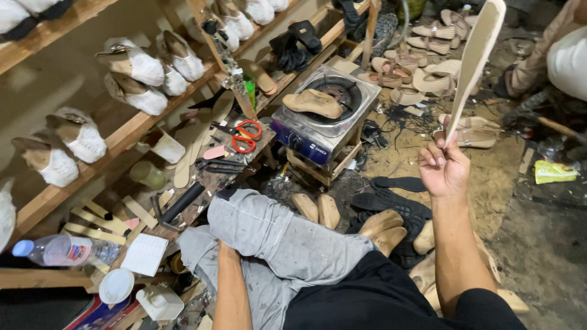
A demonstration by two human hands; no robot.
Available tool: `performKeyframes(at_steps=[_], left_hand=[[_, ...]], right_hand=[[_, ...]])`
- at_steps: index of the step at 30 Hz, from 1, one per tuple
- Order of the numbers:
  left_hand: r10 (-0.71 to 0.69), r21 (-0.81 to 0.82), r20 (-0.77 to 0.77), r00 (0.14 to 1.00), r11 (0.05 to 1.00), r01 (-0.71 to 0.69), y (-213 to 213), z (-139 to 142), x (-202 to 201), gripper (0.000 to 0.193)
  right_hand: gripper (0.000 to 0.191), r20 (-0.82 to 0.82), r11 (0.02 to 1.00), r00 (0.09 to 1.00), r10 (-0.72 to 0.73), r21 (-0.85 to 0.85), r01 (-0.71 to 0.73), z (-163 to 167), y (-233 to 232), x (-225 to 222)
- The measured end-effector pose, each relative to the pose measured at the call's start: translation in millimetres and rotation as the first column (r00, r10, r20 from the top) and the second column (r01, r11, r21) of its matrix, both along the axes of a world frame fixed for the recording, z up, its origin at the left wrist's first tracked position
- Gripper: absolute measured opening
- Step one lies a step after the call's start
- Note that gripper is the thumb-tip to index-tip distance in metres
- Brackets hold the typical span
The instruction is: The person holds a shoe upper on their lap, positions a white strap with a gold buckle across it, and presses the strap ends to secure them. They then fit a stiffener board inside the shoe, hammer it, attach a pale insole to the sole, and place the finished shoe on a shelf rack with other completed shoes.
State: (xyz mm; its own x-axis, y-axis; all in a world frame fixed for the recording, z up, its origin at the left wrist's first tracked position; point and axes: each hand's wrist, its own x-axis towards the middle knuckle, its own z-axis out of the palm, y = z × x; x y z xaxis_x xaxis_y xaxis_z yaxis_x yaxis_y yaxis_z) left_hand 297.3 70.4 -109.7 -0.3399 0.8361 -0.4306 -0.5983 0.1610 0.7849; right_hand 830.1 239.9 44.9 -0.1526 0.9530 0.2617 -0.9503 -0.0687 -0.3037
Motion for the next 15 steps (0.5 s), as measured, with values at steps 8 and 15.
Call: performKeyframes(at_steps=[8,15], left_hand=[[0.186,0.098,0.26,0.948,0.971,-0.217,-25.4,13.4,11.1,0.093],[0.25,0.097,0.032,0.968,0.963,-0.252,-34.6,8.8,3.9,0.102]], right_hand=[[0.028,0.007,0.999,0.999,0.034,0.028,-0.034,-5.5,1.2,-4.3],[0.033,0.177,0.994,0.979,-0.103,-0.007,0.106,-1.9,3.2,-30.7]])
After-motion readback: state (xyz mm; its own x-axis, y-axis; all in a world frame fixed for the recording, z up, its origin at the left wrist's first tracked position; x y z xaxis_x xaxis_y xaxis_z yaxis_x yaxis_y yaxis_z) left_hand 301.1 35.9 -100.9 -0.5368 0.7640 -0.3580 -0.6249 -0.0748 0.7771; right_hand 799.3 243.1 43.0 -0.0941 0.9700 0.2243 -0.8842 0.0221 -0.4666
